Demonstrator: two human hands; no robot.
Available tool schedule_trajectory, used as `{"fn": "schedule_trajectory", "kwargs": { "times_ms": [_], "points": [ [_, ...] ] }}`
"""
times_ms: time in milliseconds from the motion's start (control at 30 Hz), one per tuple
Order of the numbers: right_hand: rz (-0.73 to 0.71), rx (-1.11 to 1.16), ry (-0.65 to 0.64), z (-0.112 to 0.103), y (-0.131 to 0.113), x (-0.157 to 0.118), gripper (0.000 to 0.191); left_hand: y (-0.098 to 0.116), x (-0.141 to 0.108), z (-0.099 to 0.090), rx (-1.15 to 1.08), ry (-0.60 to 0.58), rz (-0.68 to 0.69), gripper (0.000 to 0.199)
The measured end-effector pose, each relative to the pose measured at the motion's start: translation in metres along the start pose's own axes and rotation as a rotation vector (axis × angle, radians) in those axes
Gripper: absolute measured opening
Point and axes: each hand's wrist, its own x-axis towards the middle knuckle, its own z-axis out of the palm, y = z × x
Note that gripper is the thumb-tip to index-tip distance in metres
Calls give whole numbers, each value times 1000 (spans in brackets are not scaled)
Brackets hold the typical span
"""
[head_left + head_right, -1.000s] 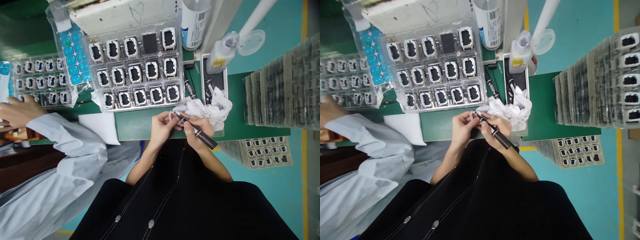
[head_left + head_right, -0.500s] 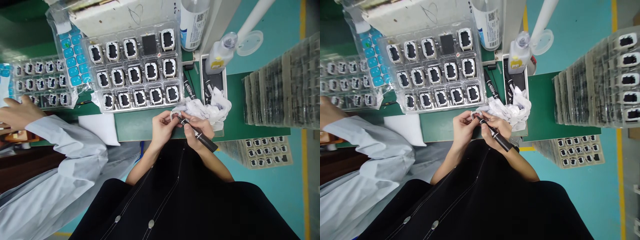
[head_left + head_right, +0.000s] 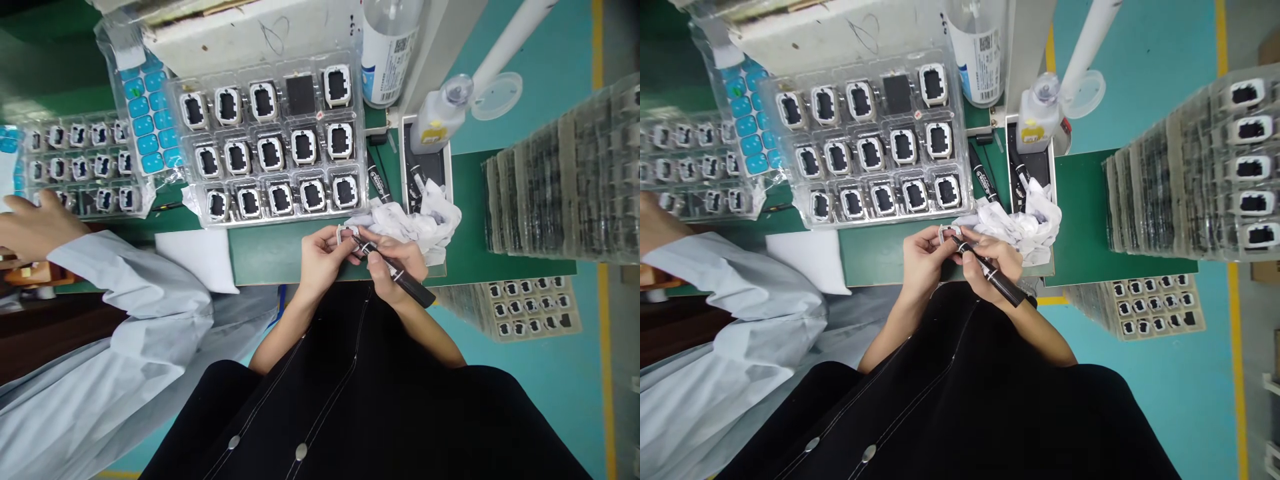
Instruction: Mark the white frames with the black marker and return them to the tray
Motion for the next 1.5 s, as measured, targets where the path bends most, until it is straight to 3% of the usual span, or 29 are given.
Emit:
{"fn": "schedule_trajectory", "kwargs": {
  "times_ms": [167,300,433,567,667,767,900,967,1100,1267,1367,1500],
  "points": [
    [27,4,-8,-1,-1,2,16,6,6,-6,-42,-90,-66,58],
    [27,12,21,-5,2,-1,18,2,8,-6,-33,-108,-43,57],
    [24,13,153,-7,7,-5,17,12,1,-9,109,-20,140,37],
    [48,49,209,-5,8,-2,14,51,9,-15,388,4,449,10],
    [24,51,186,-4,5,3,15,91,48,-18,544,43,643,6],
    [36,25,166,-4,2,5,17,122,109,-18,628,199,659,14],
    [57,-15,170,-5,2,4,19,139,174,-14,870,432,648,44],
    [69,-34,177,-5,3,2,19,140,189,-12,948,454,660,42],
    [86,-67,188,-6,5,0,18,138,193,-8,981,384,653,29],
    [89,-85,176,-8,7,-1,16,139,183,-10,1053,410,613,24],
    [90,-86,166,-10,8,-2,14,138,178,-11,1098,418,592,25],
    [101,-75,150,-11,11,-4,14,135,178,0,1141,386,662,29]
  ]
}}
